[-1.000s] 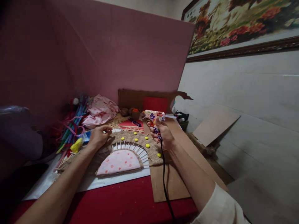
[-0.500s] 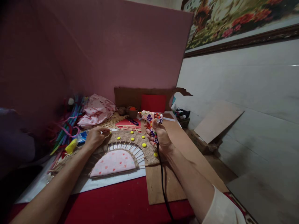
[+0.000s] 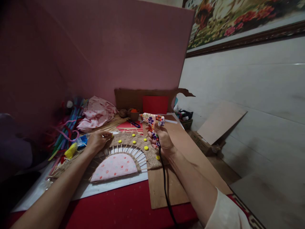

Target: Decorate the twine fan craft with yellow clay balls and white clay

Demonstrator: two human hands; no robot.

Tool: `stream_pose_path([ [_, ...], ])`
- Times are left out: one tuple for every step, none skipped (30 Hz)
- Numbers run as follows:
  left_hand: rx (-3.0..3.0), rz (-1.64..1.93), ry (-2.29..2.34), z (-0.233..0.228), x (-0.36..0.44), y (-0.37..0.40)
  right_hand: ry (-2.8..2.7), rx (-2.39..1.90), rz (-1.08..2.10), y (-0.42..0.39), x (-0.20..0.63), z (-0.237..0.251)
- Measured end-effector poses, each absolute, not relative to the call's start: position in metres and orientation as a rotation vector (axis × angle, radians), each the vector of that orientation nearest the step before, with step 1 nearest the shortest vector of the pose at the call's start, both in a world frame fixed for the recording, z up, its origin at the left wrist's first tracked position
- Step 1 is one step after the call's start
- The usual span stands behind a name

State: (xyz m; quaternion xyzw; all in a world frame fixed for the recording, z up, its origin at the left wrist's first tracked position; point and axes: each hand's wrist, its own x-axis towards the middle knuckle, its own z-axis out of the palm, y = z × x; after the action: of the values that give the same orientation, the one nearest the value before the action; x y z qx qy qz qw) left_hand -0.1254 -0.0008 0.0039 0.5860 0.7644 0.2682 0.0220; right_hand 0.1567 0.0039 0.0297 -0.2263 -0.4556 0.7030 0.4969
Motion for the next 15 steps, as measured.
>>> stream_pose_path([
  [1.813, 0.82, 2.375, 0.004, -0.125, -0.001, -1.103, -0.547, 1.701, 0.004, 0.157, 0.029],
  [1.811, 0.808, 2.381, 0.004, -0.125, -0.001, -1.104, -0.546, 1.698, 0.004, 0.157, 0.029],
  [1.813, 0.795, 2.386, 0.004, -0.125, -0.001, -1.104, -0.544, 1.694, 0.004, 0.157, 0.029],
  [1.822, 0.779, 2.391, 0.004, -0.124, -0.001, -1.104, -0.543, 1.69, 0.004, 0.157, 0.029],
  [1.839, 0.756, 2.397, 0.004, -0.124, -0.001, -1.103, -0.543, 1.686, 0.004, 0.156, 0.029],
  [1.865, 0.726, 2.401, 0.005, -0.124, -0.002, -1.101, -0.542, 1.684, 0.004, 0.156, 0.029],
  [1.895, 0.695, 2.401, 0.005, -0.123, -0.002, -1.097, -0.543, 1.683, 0.004, 0.156, 0.029],
  [1.922, 0.672, 2.398, 0.006, -0.123, -0.004, -1.092, -0.546, 1.683, 0.004, 0.156, 0.029],
  [1.942, 0.664, 2.394, 0.007, -0.123, -0.005, -1.089, -0.549, 1.684, 0.003, 0.156, 0.03],
  [1.954, 0.668, 2.396, 0.008, -0.123, -0.007, -1.087, -0.549, 1.687, 0.003, 0.156, 0.03],
  [1.964, 0.674, 2.403, 0.01, -0.122, -0.009, -1.087, -0.548, 1.69, 0.003, 0.156, 0.03],
  [1.976, 0.673, 2.418, 0.011, -0.122, -0.012, -1.087, -0.545, 1.694, 0.003, 0.156, 0.03],
  [1.994, 0.658, 2.439, 0.013, -0.121, -0.014, -1.088, -0.541, 1.696, 0.003, 0.156, 0.03],
  [2.019, 0.623, 2.461, 0.014, -0.121, -0.017, -1.089, -0.539, 1.698, 0.003, 0.156, 0.03],
  [2.051, 0.576, 2.479, 0.015, -0.12, -0.019, -1.089, -0.539, 1.699, 0.004, 0.156, 0.03],
])
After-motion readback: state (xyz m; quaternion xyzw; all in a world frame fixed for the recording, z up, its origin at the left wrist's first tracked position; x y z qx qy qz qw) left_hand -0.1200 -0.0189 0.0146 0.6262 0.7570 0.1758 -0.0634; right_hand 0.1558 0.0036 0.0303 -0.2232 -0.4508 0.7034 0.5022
